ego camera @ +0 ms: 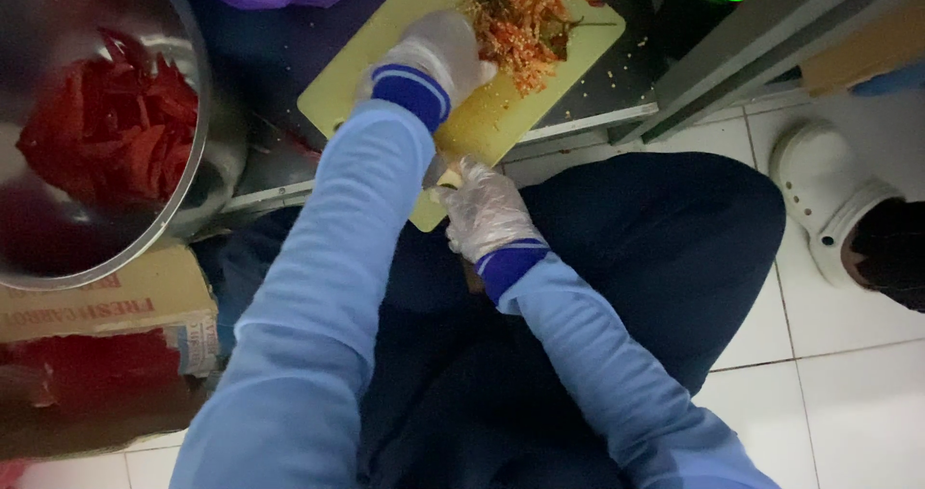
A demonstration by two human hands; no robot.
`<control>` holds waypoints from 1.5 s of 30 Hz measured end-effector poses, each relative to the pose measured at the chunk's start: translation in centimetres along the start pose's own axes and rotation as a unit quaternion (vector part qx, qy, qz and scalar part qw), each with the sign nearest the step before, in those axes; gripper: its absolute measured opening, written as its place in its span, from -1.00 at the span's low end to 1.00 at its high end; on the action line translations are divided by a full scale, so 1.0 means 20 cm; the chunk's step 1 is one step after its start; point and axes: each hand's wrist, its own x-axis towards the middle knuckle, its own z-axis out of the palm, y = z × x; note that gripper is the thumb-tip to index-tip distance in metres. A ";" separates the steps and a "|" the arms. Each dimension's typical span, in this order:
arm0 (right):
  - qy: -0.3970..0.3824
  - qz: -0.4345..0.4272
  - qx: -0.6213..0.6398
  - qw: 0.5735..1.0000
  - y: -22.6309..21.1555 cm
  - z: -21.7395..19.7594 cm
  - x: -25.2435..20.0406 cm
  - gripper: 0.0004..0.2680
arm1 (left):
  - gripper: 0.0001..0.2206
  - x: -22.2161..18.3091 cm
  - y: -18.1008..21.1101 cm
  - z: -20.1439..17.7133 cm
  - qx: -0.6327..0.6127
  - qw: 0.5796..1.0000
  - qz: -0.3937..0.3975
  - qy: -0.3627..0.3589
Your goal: Slicing red chilies on a cutting board using a kitchen knife
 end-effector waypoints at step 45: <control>-0.064 -0.031 -0.400 0.914 -0.34 -0.45 0.43 -0.78 | -0.77 -0.40 -0.33 0.57 0.036 0.949 0.174 0.260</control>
